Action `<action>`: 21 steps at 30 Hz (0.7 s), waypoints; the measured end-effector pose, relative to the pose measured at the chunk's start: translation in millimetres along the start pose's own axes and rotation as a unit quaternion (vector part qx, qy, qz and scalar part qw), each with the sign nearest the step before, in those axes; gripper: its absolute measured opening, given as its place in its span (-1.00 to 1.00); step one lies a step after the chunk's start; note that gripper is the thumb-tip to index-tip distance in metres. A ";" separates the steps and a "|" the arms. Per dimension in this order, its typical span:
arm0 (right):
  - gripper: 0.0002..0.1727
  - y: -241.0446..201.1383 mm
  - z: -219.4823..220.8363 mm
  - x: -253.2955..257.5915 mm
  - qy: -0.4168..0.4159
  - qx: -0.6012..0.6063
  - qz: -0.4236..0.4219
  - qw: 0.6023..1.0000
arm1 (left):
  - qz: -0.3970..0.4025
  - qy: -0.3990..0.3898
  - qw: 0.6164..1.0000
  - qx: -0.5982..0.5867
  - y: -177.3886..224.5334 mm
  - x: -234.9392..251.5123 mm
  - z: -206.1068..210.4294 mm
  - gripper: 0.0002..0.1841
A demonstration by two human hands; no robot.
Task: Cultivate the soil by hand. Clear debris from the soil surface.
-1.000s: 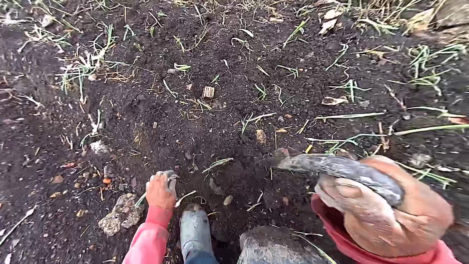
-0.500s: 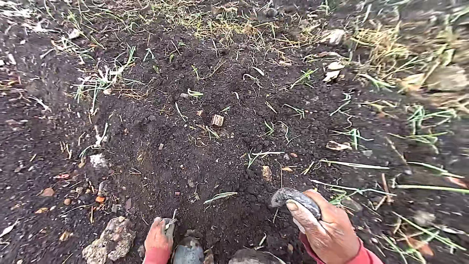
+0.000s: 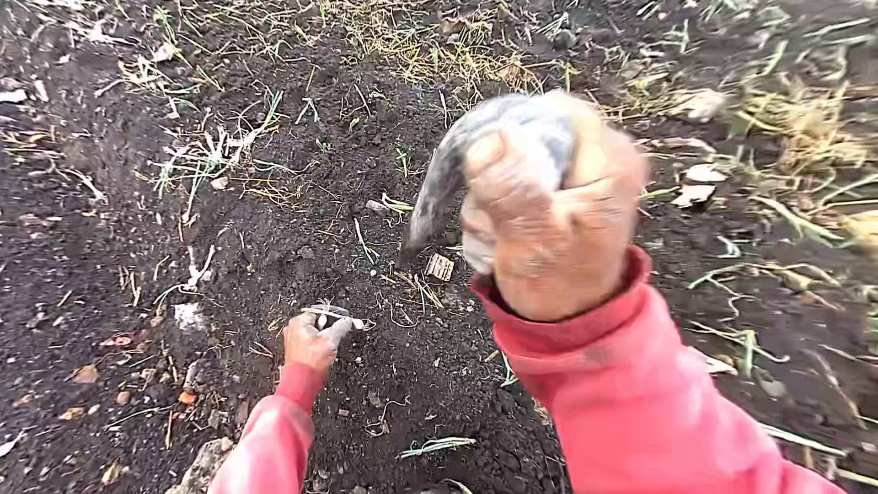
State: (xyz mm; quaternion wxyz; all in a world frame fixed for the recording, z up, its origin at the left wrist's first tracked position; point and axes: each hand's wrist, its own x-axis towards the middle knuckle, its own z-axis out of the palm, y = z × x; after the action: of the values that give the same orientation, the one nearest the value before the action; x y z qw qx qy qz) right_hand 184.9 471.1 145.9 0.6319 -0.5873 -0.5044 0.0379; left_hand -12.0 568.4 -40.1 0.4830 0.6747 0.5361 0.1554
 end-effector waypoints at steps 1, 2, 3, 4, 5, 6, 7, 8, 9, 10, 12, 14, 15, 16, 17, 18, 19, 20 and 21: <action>-0.73 44.5 16.8 -22.5 -0.008 -0.048 0.070 0.996 | -0.001 -0.003 1.000 0.004 7.9 8.1 8.2 -0.82; -0.63 88.6 29.4 -56.0 -0.008 -0.084 0.141 0.986 | -0.001 -0.008 1.000 0.005 15.6 14.3 15.7 -0.82; -0.57 119.2 33.2 -88.6 -0.006 -0.105 0.195 0.975 | 0.007 -0.009 1.000 0.000 22.9 20.3 24.0 -0.83; -0.54 137.2 32.2 -109.4 0.003 -0.106 0.213 0.971 | 0.016 -0.006 1.000 -0.001 33.2 28.3 31.5 -0.83; -0.53 141.1 27.9 -124.8 0.011 -0.092 0.215 0.972 | 0.019 -0.006 1.000 0.010 40.9 31.1 38.7 -0.83; -0.56 129.9 19.6 -139.1 0.012 -0.075 0.221 0.972 | 0.016 -0.023 0.999 0.045 45.4 26.2 47.6 -0.81; -0.59 116.7 11.5 -139.9 0.017 -0.065 0.211 0.975 | 0.026 -0.051 0.992 0.108 51.5 26.4 59.0 -0.80; -0.61 106.0 6.3 -130.0 0.028 -0.054 0.182 0.981 | 0.037 -0.088 0.977 0.189 60.5 32.6 70.9 -0.78; -0.64 92.6 1.7 -122.6 0.034 -0.046 0.157 0.986 | 0.041 -0.132 0.955 0.264 65.7 34.7 80.8 -0.74; -0.68 76.7 -3.2 -122.9 0.038 -0.043 0.146 0.988 | 0.039 -0.179 0.929 0.322 64.9 30.3 87.4 -0.72; -0.68 63.4 -11.5 -131.8 0.030 -0.062 0.136 0.988 | 0.071 -0.189 0.919 0.338 54.7 20.8 92.2 -0.71; -0.61 71.3 -16.6 -145.4 -0.006 -0.091 0.136 0.986 | 0.155 -0.112 0.950 0.247 30.9 11.8 84.5 -0.67; -0.59 72.0 -19.0 -146.3 -0.029 -0.109 0.126 0.986 | 0.179 -0.074 0.961 0.195 19.8 5.4 74.5 -0.66; -0.59 68.2 -19.6 -139.5 -0.040 -0.118 0.108 0.986 | 0.186 -0.039 0.971 0.145 10.1 0.9 60.3 -0.68; -0.62 59.7 -19.8 -127.8 -0.047 -0.109 0.086 0.989 | 0.175 -0.015 0.979 0.100 -1.1 -3.2 43.7 -0.72; -0.68 46.4 -20.2 -115.1 -0.050 -0.085 0.071 0.993 | 0.150 -0.006 0.986 0.066 -14.8 -9.3 26.4 -0.76; -0.74 31.9 -20.0 -102.0 -0.045 -0.043 0.059 0.996 | 0.121 -0.016 0.992 0.040 -29.8 -14.9 11.0 -0.79; -0.78 17.9 -18.9 -87.6 -0.037 -0.008 0.047 0.998 | 0.090 -0.038 0.995 0.035 -42.2 -19.6 -1.4 -0.81; -0.81 6.4 -14.9 -71.0 -0.028 0.016 0.033 0.999 | 0.065 -0.060 0.994 0.063 -50.4 -22.4 -10.4 -0.81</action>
State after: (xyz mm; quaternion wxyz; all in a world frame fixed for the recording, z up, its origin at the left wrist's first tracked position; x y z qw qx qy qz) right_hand 163.9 417.1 101.7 0.6253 -0.5924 -0.5011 0.0831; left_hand -56.9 551.8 -69.4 0.4594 0.7456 0.4695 0.1117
